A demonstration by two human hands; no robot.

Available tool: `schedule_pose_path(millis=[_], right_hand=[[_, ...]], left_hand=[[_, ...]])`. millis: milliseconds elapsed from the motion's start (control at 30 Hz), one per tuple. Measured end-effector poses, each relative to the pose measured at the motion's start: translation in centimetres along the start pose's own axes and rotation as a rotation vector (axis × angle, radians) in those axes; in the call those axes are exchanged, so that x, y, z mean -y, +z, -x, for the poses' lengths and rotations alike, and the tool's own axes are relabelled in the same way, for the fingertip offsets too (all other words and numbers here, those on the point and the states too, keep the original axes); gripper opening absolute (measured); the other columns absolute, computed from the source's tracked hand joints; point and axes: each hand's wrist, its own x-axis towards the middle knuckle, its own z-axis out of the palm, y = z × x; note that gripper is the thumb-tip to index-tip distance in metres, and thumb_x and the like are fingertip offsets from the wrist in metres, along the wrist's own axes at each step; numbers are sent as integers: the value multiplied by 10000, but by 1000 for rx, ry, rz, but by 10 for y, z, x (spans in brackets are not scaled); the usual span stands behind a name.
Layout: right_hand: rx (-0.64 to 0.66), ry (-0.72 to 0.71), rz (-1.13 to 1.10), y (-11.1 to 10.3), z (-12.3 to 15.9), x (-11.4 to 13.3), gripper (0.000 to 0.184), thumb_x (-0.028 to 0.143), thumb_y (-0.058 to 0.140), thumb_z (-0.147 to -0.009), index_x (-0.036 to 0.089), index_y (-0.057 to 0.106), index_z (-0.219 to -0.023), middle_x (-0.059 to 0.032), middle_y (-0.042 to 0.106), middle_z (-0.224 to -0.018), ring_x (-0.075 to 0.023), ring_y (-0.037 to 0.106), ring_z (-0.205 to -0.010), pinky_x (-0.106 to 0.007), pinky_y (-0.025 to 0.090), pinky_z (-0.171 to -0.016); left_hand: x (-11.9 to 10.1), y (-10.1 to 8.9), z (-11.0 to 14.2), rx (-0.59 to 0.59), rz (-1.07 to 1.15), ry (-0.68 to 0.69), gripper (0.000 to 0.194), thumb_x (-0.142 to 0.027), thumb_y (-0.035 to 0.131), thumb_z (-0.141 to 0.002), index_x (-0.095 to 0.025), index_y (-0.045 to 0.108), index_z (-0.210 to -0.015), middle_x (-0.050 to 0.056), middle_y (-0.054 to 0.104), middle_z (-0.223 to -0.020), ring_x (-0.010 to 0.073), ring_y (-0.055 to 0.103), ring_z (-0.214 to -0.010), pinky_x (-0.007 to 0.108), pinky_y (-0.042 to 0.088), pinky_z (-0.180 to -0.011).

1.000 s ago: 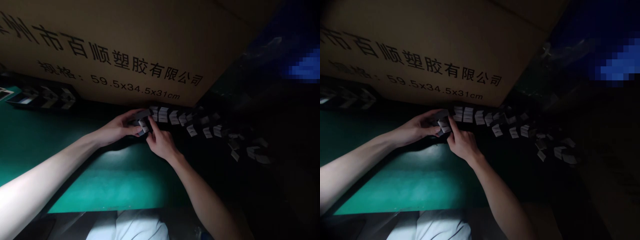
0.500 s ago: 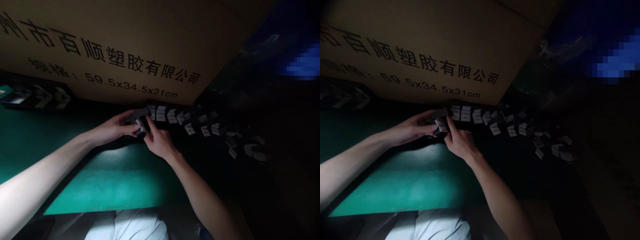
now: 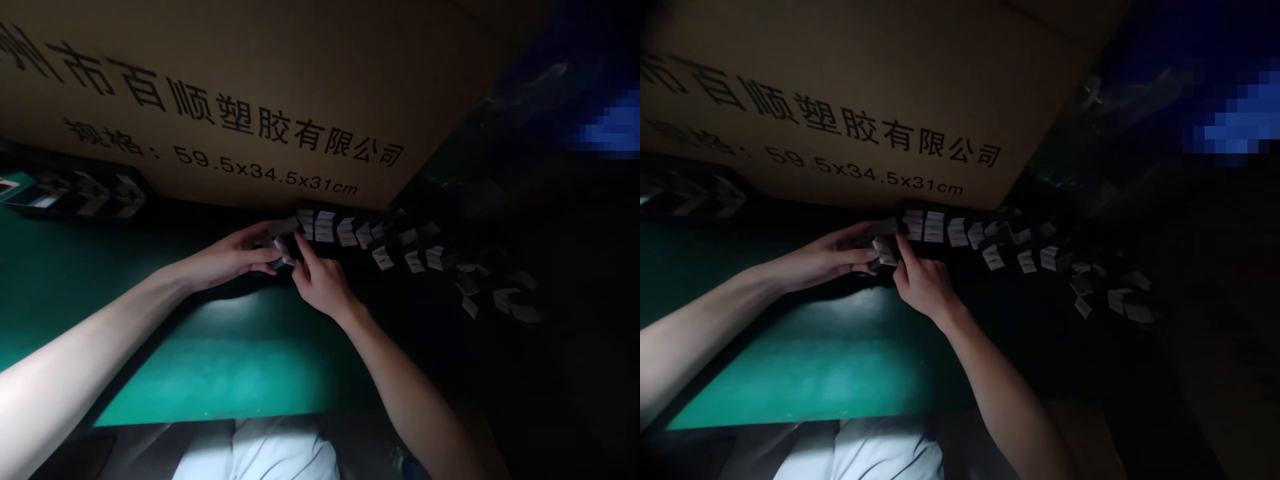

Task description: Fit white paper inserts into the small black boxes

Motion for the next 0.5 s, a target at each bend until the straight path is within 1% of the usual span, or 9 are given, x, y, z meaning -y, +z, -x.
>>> schedule_pose_path(millis=[133, 267, 367, 500], right_hand=[[-7, -10, 9, 1, -1, -1, 622, 254, 423, -1035, 157, 351, -1644, -58, 800, -852, -188, 736, -715, -270, 540, -698], [-20, -15, 10, 2, -1, -1, 605, 271, 408, -1057, 162, 345, -1649, -60, 802, -849, -190, 743, -723, -262, 538, -695], [-20, -12, 8, 2, 0, 0, 600, 267, 409, -1060, 169, 350, -1649, -65, 803, -864, -195, 751, -743, -266, 540, -704], [-22, -21, -14, 0, 0, 0, 568, 284, 380, -1083, 174, 371, -1641, -63, 801, -867, -179, 744, -718, -252, 528, -686]], left_hand=[[-2, 1, 1, 1, 35, -23, 509, -225, 852, -842, -303, 705, -1324, 74, 773, -1181, 215, 772, -1045, 252, 687, -801], [-2, 0, 1, 27, 55, -32, 465, -238, 831, -864, -293, 705, -1309, 74, 782, -1161, 224, 769, -1069, 260, 692, -814], [0, -2, 0, 21, 75, -30, 481, -241, 840, -847, -295, 707, -1306, 69, 785, -1137, 233, 770, -1064, 270, 695, -814], [1, -2, -1, 19, 103, -26, 485, -250, 839, -818, -321, 719, -1283, 56, 774, -1147, 272, 759, -1104, 337, 707, -823]])
